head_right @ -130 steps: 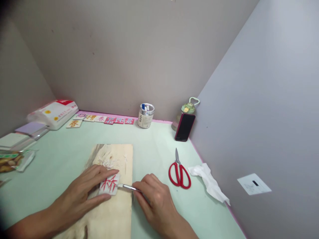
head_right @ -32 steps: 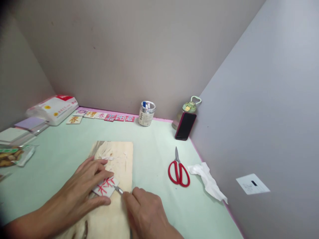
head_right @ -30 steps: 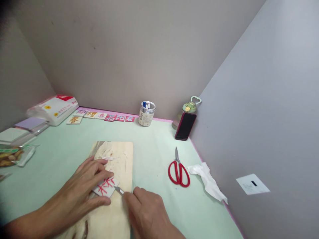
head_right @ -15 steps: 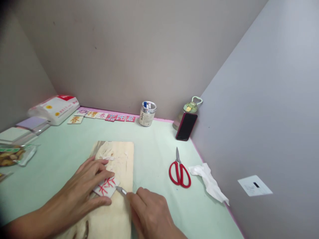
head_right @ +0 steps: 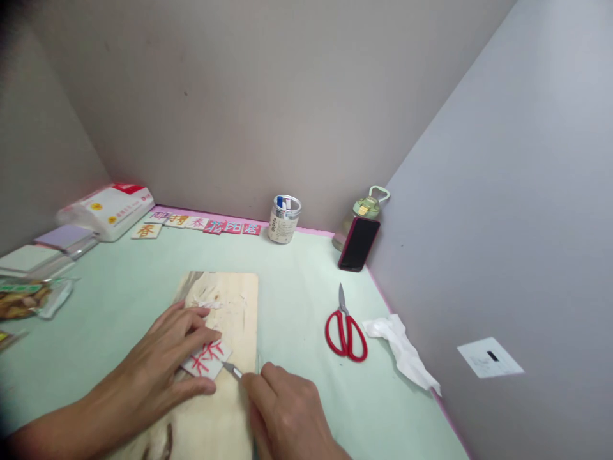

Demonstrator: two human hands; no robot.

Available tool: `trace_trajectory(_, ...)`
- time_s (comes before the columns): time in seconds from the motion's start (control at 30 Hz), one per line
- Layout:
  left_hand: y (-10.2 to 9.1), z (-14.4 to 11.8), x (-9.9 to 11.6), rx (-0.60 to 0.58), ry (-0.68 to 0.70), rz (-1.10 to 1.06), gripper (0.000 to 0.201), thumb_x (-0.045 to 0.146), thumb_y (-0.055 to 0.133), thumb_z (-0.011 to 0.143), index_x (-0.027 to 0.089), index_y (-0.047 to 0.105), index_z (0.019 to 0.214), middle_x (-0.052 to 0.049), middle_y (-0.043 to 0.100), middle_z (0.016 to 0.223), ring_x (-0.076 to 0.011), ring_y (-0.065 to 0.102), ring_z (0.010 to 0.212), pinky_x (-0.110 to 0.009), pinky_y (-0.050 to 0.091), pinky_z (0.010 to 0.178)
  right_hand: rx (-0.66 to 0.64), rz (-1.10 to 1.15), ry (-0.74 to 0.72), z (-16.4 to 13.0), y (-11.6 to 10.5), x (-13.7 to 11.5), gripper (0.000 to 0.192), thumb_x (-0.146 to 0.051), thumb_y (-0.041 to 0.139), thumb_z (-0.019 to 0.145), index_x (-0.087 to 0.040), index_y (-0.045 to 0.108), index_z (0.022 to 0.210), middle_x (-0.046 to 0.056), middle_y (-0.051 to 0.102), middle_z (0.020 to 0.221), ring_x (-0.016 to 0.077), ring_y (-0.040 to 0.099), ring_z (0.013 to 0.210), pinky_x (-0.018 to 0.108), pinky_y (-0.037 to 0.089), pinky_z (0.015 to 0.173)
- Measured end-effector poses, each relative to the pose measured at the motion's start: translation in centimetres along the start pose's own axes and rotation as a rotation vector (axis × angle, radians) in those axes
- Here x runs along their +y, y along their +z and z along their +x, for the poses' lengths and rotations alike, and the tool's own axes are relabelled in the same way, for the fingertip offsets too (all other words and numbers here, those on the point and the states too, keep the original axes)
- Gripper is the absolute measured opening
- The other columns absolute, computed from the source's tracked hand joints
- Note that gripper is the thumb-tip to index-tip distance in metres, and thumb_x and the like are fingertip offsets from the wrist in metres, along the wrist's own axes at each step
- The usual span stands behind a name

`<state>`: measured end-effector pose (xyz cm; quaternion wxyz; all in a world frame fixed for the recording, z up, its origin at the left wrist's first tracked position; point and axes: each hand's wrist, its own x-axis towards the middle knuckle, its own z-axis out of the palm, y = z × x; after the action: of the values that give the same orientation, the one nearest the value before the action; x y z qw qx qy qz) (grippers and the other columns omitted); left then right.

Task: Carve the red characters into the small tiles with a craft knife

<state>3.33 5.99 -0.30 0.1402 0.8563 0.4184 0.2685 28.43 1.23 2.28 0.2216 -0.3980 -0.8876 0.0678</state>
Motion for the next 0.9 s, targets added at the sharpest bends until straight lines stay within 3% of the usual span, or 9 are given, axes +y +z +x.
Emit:
trace_trajectory(0.4,0.1,-0.2,0.1,0.012,0.011,-0.006,0.041,0.025,0.081,0.078,0.027,0.055,0.110,-0.003,0.056,0.106,-0.0313,0.047,0.127,-0.058,0.025,0.116,0.081,-0.089,-0.005,-0.5,1.0,-0.2,0.020,-0.011,0.040,0.095,-0.018,0.057,0.103,-0.001,0.051,0.069,0.0153,0.049,0.054,0.027,0.031,0.049)
trace_trajectory(0.77,0.2,0.0,0.1,0.015,0.008,0.011,0.043,0.025,0.082,0.076,0.027,0.056,0.110,-0.003,0.058,0.106,-0.0309,0.049,0.126,-0.057,0.027,0.116,0.145,-0.101,0.004,-0.2,1.8,-0.4,0.021,-0.014,0.036,0.101,-0.018,0.057,0.102,-0.002,0.050,0.067,0.0148,0.049,0.051,0.027,0.031,0.047)
trace_trajectory(0.9,0.1,0.0,0.0,0.019,0.013,0.015,0.044,0.027,0.083,0.075,0.028,0.056,0.110,-0.003,0.058,0.106,-0.0311,0.049,0.127,-0.057,0.027,0.116,0.104,-0.112,-0.009,-0.3,1.3,-0.4,0.023,-0.017,0.033,0.103,-0.018,0.057,0.103,-0.001,0.050,0.067,0.0143,0.048,0.051,0.026,0.032,0.047)
